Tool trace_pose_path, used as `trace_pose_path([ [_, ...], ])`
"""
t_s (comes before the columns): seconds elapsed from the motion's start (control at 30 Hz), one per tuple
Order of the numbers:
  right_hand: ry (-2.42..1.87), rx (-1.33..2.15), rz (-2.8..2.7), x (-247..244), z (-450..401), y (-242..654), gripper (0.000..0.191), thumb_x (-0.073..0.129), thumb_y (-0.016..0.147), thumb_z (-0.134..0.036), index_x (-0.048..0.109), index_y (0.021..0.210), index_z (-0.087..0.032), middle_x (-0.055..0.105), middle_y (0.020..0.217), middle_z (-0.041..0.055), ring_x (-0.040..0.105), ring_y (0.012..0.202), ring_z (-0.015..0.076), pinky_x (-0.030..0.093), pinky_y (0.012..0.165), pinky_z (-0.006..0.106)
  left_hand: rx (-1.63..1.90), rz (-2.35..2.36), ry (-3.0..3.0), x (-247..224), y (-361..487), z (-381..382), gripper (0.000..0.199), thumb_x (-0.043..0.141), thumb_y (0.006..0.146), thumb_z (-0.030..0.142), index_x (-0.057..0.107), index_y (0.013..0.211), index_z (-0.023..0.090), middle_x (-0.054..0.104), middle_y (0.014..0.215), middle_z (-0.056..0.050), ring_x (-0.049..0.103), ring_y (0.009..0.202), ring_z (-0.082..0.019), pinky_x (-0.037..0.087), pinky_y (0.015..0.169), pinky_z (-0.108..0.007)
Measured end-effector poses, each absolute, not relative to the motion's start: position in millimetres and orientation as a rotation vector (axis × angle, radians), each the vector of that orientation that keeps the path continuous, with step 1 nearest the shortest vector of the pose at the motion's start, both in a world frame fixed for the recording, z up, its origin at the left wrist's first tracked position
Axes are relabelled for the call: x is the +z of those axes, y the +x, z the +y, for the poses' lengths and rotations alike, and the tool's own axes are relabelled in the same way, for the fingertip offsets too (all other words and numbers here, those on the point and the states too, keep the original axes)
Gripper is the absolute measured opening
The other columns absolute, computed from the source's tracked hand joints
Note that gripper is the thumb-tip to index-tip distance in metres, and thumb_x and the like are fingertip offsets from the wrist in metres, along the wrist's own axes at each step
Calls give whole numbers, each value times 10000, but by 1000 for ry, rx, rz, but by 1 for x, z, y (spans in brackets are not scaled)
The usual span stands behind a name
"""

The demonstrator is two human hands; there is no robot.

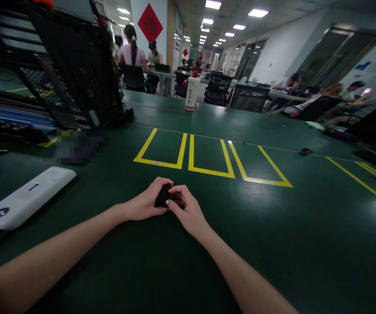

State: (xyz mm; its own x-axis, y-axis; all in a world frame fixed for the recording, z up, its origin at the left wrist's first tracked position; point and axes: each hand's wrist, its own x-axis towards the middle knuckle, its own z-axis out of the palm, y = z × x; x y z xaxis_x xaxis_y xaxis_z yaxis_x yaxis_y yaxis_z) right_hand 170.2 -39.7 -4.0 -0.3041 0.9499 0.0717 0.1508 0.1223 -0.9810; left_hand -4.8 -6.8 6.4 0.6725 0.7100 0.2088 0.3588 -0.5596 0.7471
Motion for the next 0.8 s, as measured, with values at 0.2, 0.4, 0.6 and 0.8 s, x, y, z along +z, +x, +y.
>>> trace_pose_path([
  [0.2, -1095, 1287, -1632, -2, -41, 172, 327, 525, 771, -172, 428, 1068, -265, 490, 1095, 24, 504, 1056, 178, 428, 923, 383, 646, 819, 2177, 8, -6, -7, 573, 599, 709, 201, 281, 1184, 246, 349, 1171, -77, 438, 1021, -224, 422, 865, -411],
  [0.4, -1081, 1262, -1575, -6, -39, 172, 209, 533, 768, -193, 469, 962, -242, 507, 1027, 17, 540, 1004, 172, 475, 859, 341, 652, 811, 2179, 9, -6, -7, 558, 609, 707, 226, 300, 1170, 244, 353, 1169, -79, 437, 1025, -230, 414, 871, -427],
  [0.6, -1111, 1253, -1566, -2, -41, 170, 296, 533, 770, -195, 454, 1049, -252, 519, 1088, 26, 538, 1031, 178, 462, 895, 362, 666, 820, 2178, 5, -6, -7, 560, 614, 704, 232, 303, 1169, 245, 359, 1166, -79, 439, 1020, -231, 426, 855, -419],
  [0.8, -1179, 1212, -1497, -4, -41, 174, 321, 570, 744, -215, 471, 1048, -233, 541, 1092, 41, 528, 1052, 184, 425, 941, 386, 682, 826, 2186, 7, -5, -8, 552, 613, 698, 221, 308, 1158, 246, 370, 1150, -73, 440, 1014, -226, 413, 870, -420],
])
